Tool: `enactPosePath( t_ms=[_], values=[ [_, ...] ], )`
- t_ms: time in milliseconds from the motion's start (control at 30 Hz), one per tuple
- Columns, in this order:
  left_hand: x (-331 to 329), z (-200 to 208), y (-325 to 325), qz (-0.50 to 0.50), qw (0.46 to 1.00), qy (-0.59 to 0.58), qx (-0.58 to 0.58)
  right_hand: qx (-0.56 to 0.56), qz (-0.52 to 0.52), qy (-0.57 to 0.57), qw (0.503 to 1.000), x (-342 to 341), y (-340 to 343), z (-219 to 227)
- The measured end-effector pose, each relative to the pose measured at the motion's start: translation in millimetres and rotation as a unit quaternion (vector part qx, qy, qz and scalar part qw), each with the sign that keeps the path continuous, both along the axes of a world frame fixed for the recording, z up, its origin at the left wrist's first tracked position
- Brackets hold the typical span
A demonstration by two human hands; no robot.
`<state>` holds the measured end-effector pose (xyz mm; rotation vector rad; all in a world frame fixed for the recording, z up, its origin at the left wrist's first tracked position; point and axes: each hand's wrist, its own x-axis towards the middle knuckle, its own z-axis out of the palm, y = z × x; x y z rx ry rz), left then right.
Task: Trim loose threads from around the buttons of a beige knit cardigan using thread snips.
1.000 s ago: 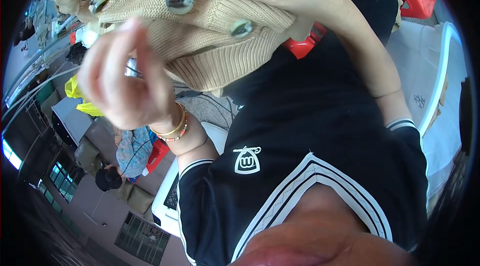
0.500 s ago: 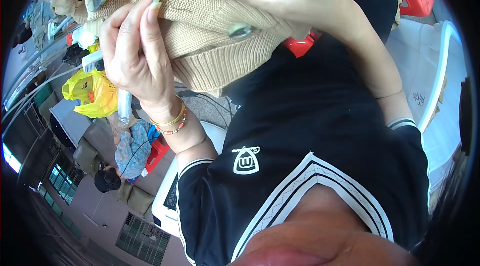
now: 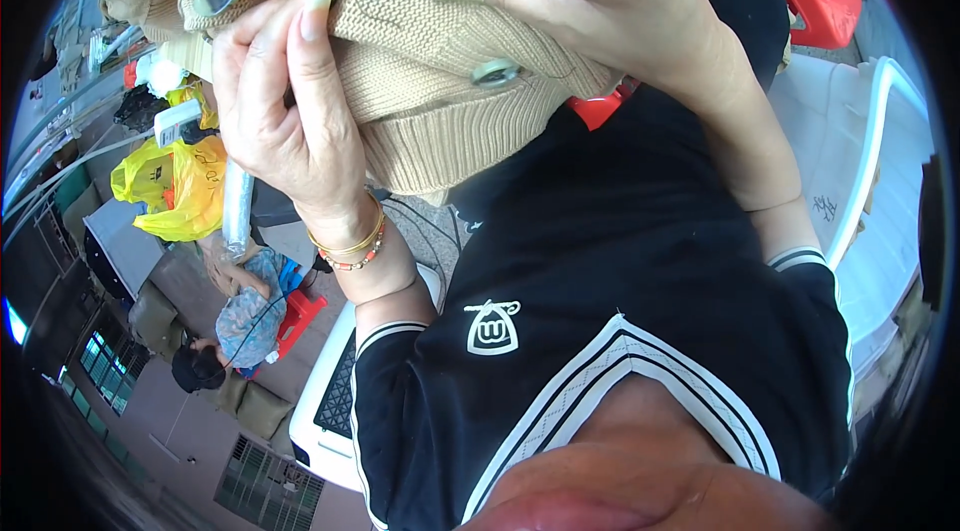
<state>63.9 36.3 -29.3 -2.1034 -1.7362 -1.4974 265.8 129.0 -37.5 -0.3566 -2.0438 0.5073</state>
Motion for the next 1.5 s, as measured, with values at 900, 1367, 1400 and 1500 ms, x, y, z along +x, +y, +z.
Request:
enactPosePath(
  t_ms=[900,1367,1400,1500],
  values=[
    [2,-1,1,0.001,1.0,-0.009,0.006,-0.055,-0.001,-0.103,0.993,2,-5,17],
    [2,1,4,0.002,1.0,-0.017,0.0,-0.057,-0.011,-0.114,0.992,-1,-3,24],
    [1,1,4,0.002,1.0,-0.017,0.0,-0.057,-0.011,-0.114,0.992,-1,-3,24],
    [0,0,4,0.001,1.0,-0.009,0.004,-0.019,-0.036,-0.139,0.989,-3,-4,25]
  ],
)
